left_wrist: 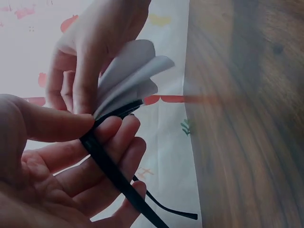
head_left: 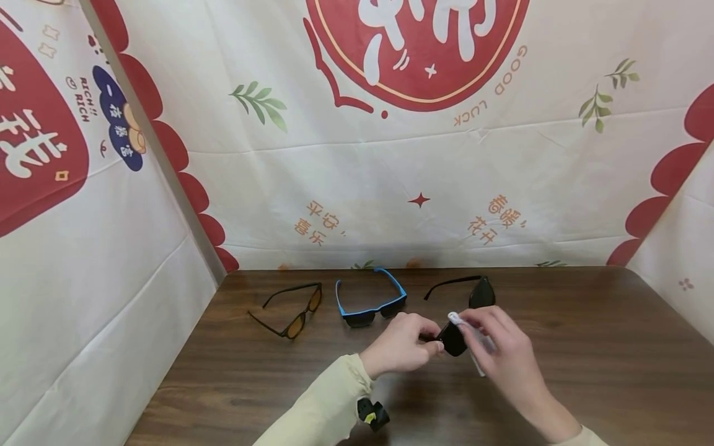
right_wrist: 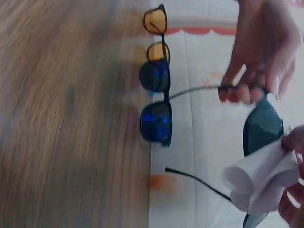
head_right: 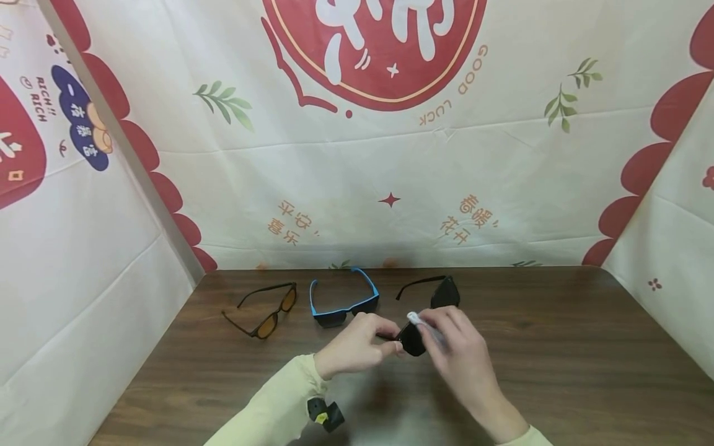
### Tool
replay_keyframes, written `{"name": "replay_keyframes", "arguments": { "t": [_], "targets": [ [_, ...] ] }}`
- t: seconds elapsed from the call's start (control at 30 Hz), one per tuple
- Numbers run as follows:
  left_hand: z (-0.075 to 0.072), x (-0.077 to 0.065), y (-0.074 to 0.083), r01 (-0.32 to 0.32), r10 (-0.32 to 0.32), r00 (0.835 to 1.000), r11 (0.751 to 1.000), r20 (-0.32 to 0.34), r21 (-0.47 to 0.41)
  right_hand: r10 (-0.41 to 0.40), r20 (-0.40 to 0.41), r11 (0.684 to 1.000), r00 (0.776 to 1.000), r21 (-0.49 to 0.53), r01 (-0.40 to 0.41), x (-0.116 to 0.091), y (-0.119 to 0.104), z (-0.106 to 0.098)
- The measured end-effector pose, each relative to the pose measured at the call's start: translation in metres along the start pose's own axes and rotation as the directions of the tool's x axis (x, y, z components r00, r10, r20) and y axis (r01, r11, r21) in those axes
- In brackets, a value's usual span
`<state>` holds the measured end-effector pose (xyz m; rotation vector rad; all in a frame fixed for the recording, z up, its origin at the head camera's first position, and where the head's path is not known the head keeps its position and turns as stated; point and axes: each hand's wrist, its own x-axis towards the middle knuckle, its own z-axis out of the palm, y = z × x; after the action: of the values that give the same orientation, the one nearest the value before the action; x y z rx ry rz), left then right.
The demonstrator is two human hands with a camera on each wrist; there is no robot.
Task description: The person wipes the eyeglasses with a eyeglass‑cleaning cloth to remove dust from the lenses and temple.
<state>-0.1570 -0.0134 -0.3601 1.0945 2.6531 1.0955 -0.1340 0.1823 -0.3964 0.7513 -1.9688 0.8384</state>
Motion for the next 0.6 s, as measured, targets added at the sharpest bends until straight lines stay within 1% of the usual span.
{"name": "replay_keyframes", "arguments": {
  "t": [0.07, 0.13, 0.2, 0.27, 0.3, 0.37, 0.43, 0.5, 0.57, 0.6],
  "targets": [
    [-0.003, -0.002, -0.001, -0.006, 0.006, 1.0, 1.0, -0.017, -0.009, -0.059, 0.05, 0.998, 0.997, 0.034, 0.057, 0.0, -0.004, 0.004],
    [-0.007, -0.004, -0.003, -0.006, 0.004, 0.999, 0.999, -0.033, -0.037, -0.079, 0.115, 0.996, 0.99, 0.048, 0.074, -0.004, -0.006, 0.004],
    [-0.01, -0.006, -0.005, -0.002, -0.001, 0.999, 0.998, -0.043, -0.066, -0.061, 0.162, 0.998, 0.985, 0.044, 0.055, -0.009, -0.004, 0.002],
    [-0.012, -0.008, -0.007, 0.006, -0.01, 0.999, 0.996, -0.044, -0.09, -0.003, 0.181, 1.0, 0.984, 0.018, 0.0, -0.013, -0.001, -0.001],
    [-0.013, -0.008, -0.007, 0.01, -0.014, 0.999, 0.995, -0.04, -0.101, 0.03, 0.177, 1.0, 0.984, -0.002, -0.03, -0.013, 0.001, -0.002],
    [-0.013, -0.009, -0.007, 0.018, -0.021, 1.0, 0.993, -0.024, -0.12, 0.086, 0.144, 0.996, 0.986, -0.033, -0.082, -0.012, 0.005, -0.004],
    [-0.012, -0.01, -0.005, 0.02, -0.022, 1.0, 0.992, -0.01, -0.126, 0.119, 0.105, 0.992, 0.987, -0.044, -0.115, -0.007, 0.006, -0.004],
    [-0.01, -0.011, -0.003, 0.019, -0.02, 1.0, 0.993, -0.008, -0.12, 0.106, 0.07, 0.994, 0.992, -0.044, -0.103, -0.002, 0.005, -0.002],
    [-0.01, -0.012, -0.002, 0.018, -0.02, 1.0, 0.995, -0.023, -0.102, 0.061, 0.046, 0.998, 0.997, -0.029, -0.06, 0.002, 0.002, 0.001],
    [-0.01, -0.012, -0.002, 0.018, -0.021, 0.999, 0.996, -0.036, -0.092, 0.026, 0.038, 0.999, 0.999, -0.02, -0.025, 0.003, 0.0, 0.004]
  ]
}}
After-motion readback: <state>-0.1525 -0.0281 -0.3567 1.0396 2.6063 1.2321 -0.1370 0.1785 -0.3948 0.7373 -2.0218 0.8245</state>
